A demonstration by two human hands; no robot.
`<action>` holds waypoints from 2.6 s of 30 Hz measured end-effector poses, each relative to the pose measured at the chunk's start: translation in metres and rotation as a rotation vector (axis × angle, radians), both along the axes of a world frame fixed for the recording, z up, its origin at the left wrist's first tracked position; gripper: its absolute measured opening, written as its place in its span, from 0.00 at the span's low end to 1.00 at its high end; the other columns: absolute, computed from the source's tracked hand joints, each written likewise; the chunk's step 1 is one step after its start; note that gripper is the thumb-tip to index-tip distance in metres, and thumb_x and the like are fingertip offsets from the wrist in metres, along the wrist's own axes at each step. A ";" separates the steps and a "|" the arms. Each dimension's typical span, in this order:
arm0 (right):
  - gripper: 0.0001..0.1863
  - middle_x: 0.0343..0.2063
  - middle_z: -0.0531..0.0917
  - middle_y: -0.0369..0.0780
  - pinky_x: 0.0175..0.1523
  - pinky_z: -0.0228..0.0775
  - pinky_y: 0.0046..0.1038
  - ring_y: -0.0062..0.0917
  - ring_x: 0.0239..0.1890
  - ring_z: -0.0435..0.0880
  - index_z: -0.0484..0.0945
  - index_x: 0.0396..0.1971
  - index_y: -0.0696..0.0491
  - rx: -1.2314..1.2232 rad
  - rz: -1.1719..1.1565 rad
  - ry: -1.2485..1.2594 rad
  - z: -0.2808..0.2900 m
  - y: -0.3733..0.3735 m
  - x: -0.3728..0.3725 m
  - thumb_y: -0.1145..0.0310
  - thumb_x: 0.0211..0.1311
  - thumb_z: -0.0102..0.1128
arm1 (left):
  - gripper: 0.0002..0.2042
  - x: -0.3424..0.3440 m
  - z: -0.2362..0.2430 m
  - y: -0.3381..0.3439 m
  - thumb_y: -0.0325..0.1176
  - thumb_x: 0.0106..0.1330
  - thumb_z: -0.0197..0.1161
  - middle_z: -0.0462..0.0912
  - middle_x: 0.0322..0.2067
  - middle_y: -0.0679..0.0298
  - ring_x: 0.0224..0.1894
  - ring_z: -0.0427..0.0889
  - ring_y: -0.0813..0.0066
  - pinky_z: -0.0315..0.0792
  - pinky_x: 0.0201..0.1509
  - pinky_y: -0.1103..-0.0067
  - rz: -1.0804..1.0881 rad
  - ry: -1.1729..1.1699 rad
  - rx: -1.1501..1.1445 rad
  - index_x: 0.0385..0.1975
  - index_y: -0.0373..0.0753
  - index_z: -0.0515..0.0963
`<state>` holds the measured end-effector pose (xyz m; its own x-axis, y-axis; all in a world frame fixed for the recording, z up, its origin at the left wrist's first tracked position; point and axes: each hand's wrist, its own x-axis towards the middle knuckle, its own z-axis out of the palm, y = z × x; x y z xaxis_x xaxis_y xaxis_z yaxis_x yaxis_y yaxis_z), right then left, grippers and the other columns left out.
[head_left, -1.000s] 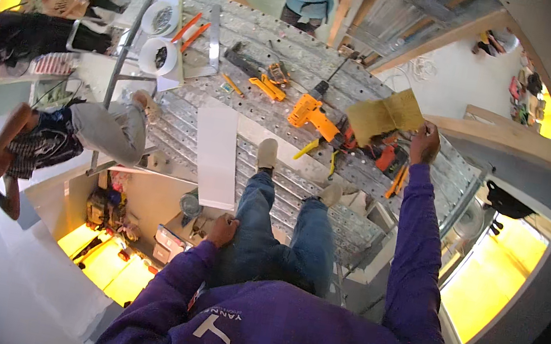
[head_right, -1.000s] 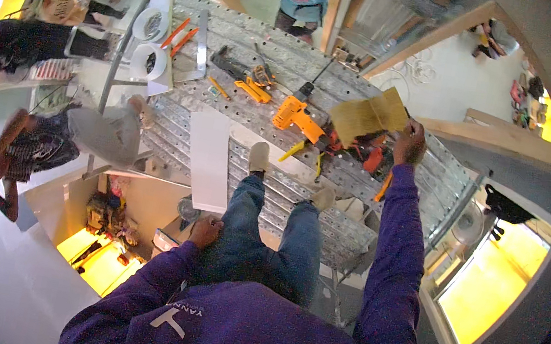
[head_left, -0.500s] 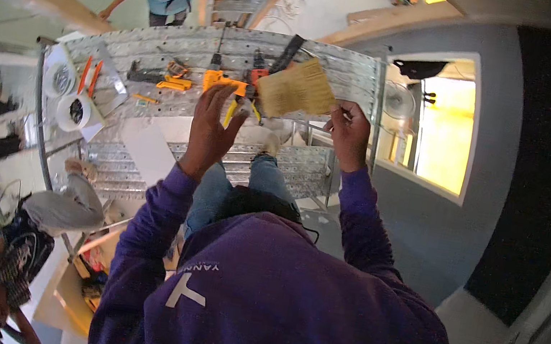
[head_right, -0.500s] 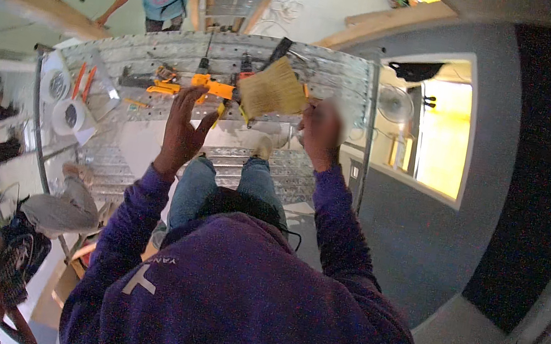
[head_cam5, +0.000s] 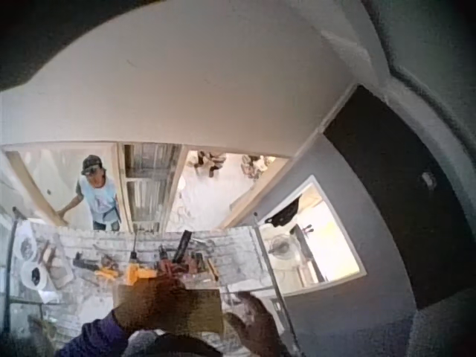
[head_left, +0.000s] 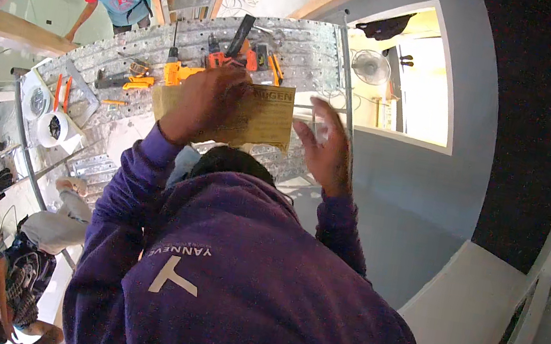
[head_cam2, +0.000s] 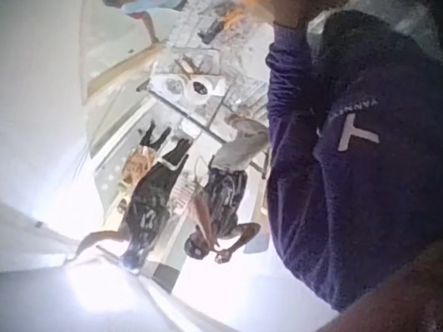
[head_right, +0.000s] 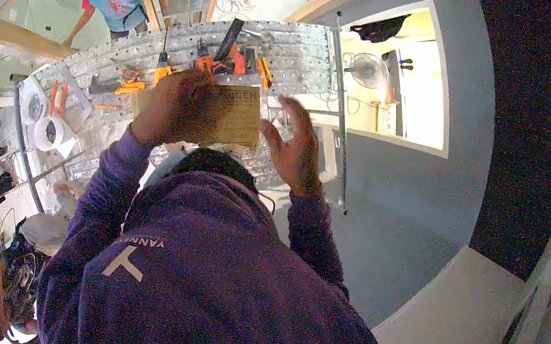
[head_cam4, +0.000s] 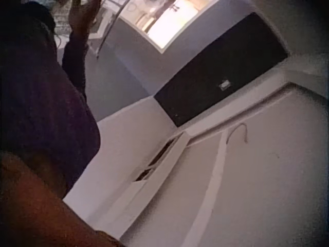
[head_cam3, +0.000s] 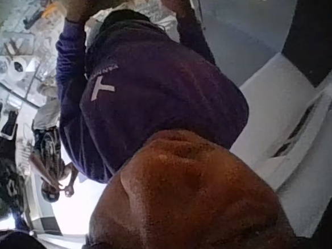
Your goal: Installing and securing a drywall panel onto a ceiling frame using a drill and screws.
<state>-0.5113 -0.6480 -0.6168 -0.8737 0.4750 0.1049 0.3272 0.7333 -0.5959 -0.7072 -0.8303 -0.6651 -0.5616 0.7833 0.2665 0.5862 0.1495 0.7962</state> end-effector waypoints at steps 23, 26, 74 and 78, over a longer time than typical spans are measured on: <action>0.08 0.31 0.84 0.46 0.40 0.76 0.34 0.35 0.33 0.85 0.82 0.35 0.57 -0.237 0.399 -0.198 0.024 0.023 -0.033 0.68 0.60 0.65 | 0.07 0.054 0.020 0.021 0.33 0.66 0.61 0.83 0.27 0.52 0.31 0.84 0.58 0.75 0.39 0.67 -0.113 -0.149 -0.080 0.37 0.38 0.82; 0.07 0.28 0.82 0.45 0.38 0.76 0.38 0.43 0.32 0.84 0.81 0.31 0.54 -0.134 0.388 -0.050 0.014 0.015 -0.030 0.66 0.58 0.66 | 0.07 0.053 0.021 0.018 0.32 0.67 0.61 0.83 0.27 0.58 0.32 0.82 0.70 0.74 0.40 0.71 -0.142 -0.402 0.008 0.37 0.36 0.81; 0.18 0.42 0.86 0.41 0.51 0.75 0.24 0.21 0.43 0.83 0.81 0.51 0.60 -0.488 -0.419 0.049 0.055 0.002 0.069 0.68 0.64 0.67 | 0.13 -0.116 -0.394 -0.030 0.36 0.60 0.55 0.84 0.29 0.43 0.33 0.84 0.41 0.77 0.39 0.57 0.791 -0.087 -0.444 0.30 0.33 0.82; 0.18 0.41 0.87 0.41 0.51 0.76 0.25 0.21 0.43 0.84 0.81 0.49 0.61 -0.467 -0.543 0.103 0.067 0.001 0.093 0.67 0.63 0.68 | 0.10 -0.198 -0.416 -0.037 0.38 0.57 0.60 0.85 0.25 0.54 0.29 0.85 0.51 0.77 0.31 0.59 0.809 0.146 -0.268 0.22 0.41 0.85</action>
